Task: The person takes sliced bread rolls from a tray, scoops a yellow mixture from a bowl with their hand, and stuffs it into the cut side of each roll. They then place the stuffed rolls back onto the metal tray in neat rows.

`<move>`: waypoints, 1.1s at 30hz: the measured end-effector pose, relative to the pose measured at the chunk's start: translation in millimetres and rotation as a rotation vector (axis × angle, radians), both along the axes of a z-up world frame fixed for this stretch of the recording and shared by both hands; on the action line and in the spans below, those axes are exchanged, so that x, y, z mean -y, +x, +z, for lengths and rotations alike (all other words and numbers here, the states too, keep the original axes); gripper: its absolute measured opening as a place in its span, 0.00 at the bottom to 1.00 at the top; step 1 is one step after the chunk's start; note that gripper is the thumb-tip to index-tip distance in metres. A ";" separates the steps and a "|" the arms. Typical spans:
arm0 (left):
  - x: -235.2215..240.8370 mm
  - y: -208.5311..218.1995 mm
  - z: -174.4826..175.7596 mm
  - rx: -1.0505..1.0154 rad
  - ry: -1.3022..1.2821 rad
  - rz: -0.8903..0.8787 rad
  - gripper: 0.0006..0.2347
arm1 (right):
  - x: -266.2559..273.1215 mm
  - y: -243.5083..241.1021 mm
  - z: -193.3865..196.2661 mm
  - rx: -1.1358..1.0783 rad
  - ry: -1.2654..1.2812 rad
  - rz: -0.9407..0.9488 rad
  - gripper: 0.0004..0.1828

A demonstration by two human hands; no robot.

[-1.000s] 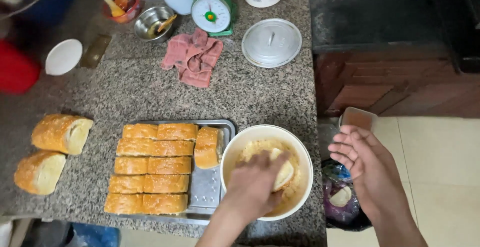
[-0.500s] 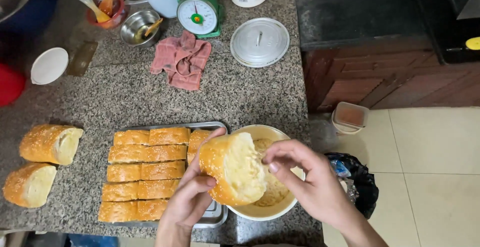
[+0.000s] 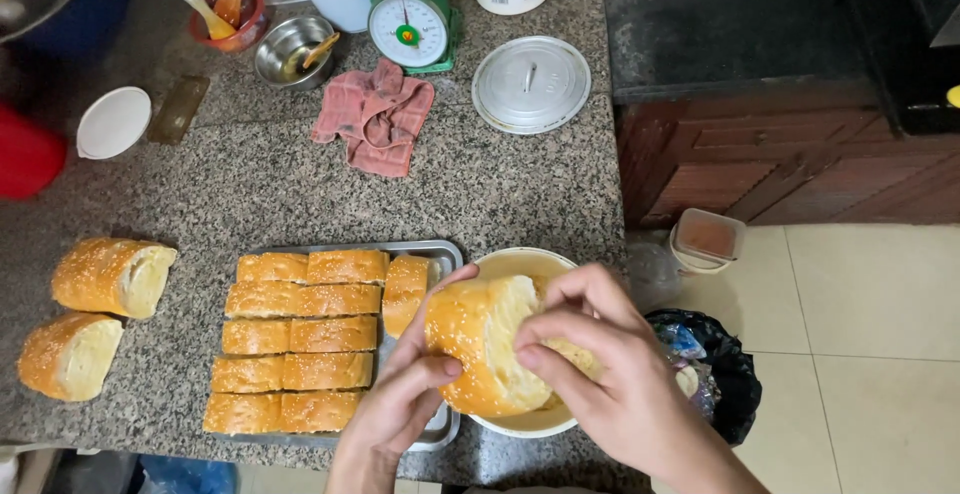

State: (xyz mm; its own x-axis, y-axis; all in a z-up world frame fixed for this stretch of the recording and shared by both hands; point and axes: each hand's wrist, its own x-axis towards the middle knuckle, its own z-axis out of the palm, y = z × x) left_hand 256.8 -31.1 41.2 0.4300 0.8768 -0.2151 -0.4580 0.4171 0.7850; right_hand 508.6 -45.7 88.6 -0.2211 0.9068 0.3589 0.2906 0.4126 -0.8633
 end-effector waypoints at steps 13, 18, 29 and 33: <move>6.0 3.1 -2.2 0.085 0.045 -0.052 0.42 | -2.6 -7.7 -23.7 -0.019 -0.149 -0.251 0.34; 0.8 -2.0 5.8 0.033 0.059 -0.057 0.44 | -10.4 19.8 -30.1 -0.387 -0.328 -0.296 0.24; -14.1 89.8 3.9 -2.011 0.818 -0.721 0.45 | -15.6 55.4 -54.2 -0.524 -0.496 -0.619 0.14; -14.7 84.5 -42.3 -2.186 1.019 -0.790 0.28 | -12.5 57.2 -58.6 -0.510 -0.520 -0.601 0.13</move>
